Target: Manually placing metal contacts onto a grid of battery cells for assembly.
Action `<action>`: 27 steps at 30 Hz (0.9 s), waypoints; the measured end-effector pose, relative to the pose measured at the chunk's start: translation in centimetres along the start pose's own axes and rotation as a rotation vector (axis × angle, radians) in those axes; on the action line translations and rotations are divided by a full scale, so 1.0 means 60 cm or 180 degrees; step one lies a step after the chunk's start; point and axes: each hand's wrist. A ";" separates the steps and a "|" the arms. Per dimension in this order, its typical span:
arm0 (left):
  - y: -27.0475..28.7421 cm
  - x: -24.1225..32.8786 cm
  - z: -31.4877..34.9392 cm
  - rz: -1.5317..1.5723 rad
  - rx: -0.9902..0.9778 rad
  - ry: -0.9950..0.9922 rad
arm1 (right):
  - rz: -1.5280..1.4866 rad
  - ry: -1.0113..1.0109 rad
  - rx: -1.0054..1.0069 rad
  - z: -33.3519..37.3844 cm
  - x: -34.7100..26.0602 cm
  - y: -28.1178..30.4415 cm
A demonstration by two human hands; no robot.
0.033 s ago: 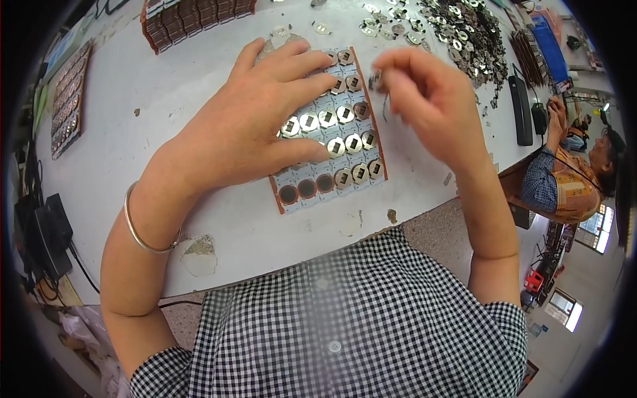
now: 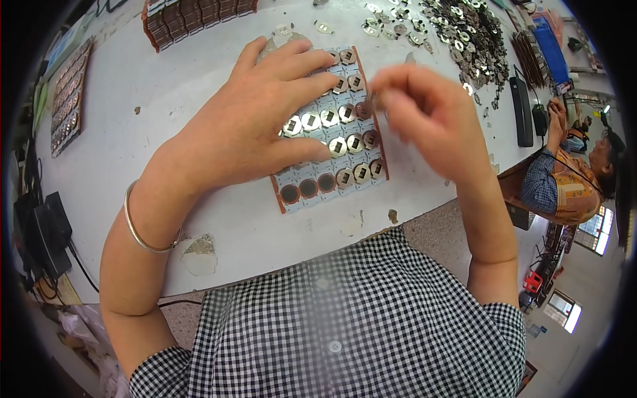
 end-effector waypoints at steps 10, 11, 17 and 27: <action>-0.010 -0.002 -0.001 -0.0178 0.0204 -0.0053 | -0.0101 0.0379 -0.0675 0.083 -0.031 -0.047; -0.010 -0.002 -0.002 -0.0167 0.0191 -0.0044 | -0.0008 0.0383 -0.0630 0.083 -0.033 -0.049; -0.013 -0.001 -0.001 -0.0160 0.0224 -0.0036 | 0.0229 0.0452 -0.0529 0.083 -0.041 -0.058; -0.017 0.004 0.000 -0.0103 0.0310 0.0029 | 0.0971 0.1432 0.0439 0.098 -0.012 -0.094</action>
Point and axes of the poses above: each hand's wrist, its own z-axis away from the middle knuckle, its own y-axis out of the back of the hand, x = y × z, and after that the axes turned 9 degrees about z, right-handed
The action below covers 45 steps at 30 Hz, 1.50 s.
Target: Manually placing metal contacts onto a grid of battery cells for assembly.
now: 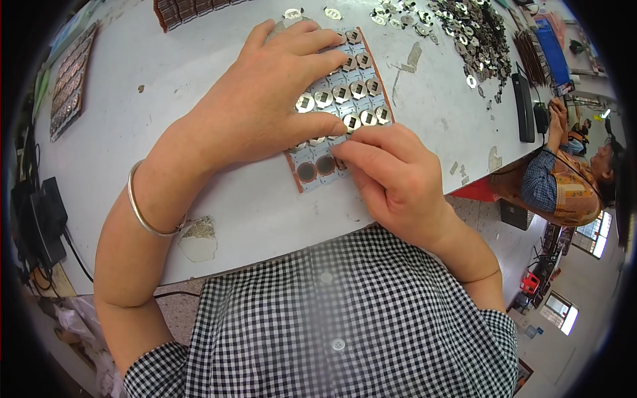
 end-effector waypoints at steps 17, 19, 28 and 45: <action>0.008 0.003 -0.004 -0.0015 -0.0100 0.0000 | -0.0032 0.0407 -0.0026 -0.009 0.006 0.002; 0.009 -0.001 -0.001 -0.0017 -0.0162 -0.0010 | -0.0247 0.0360 -0.0045 -0.025 0.015 0.011; 0.015 0.000 -0.002 0.0075 -0.0286 -0.0031 | 0.1159 -0.0075 0.0316 -0.150 0.193 0.014; 0.016 -0.001 -0.006 0.0023 -0.0175 -0.0146 | 0.0821 -0.0228 -0.0123 -0.121 0.210 0.056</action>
Point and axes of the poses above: each hand's wrist, its own z-axis away from the middle knuckle, its own y-axis out of the back of the hand, x = y × z, and after that the axes turned 9 degrees about z, right-handed
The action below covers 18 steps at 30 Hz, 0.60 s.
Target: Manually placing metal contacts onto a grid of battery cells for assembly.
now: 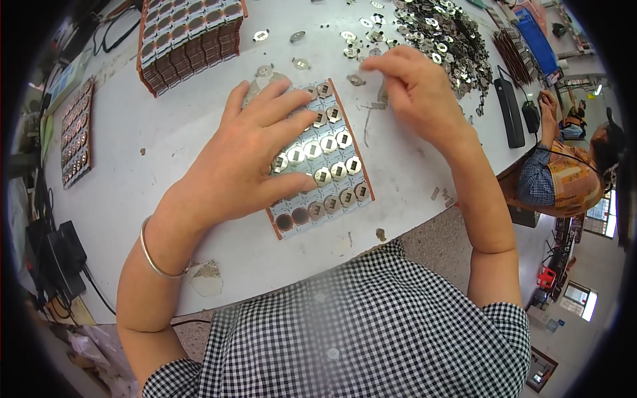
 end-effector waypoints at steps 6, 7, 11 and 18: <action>0.003 0.003 -0.002 0.0051 -0.0189 0.0140 | 0.0025 -0.0069 0.0155 -0.015 -0.004 -0.017; 0.002 0.001 0.000 0.0055 -0.0179 0.0143 | -0.0013 0.0029 0.0052 -0.015 -0.004 -0.024; 0.001 0.002 -0.001 0.0046 -0.0161 0.0160 | -0.0275 -0.0110 0.0108 0.001 -0.004 0.003; 0.001 0.002 -0.002 0.0052 -0.0161 0.0152 | -0.0079 -0.0475 0.0233 0.002 0.010 0.002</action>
Point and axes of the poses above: each hand's wrist, its own z-axis away from the middle knuckle, its own y-axis out of the back of the hand, x = y × z, and after that the axes turned 9 degrees about z, right-handed
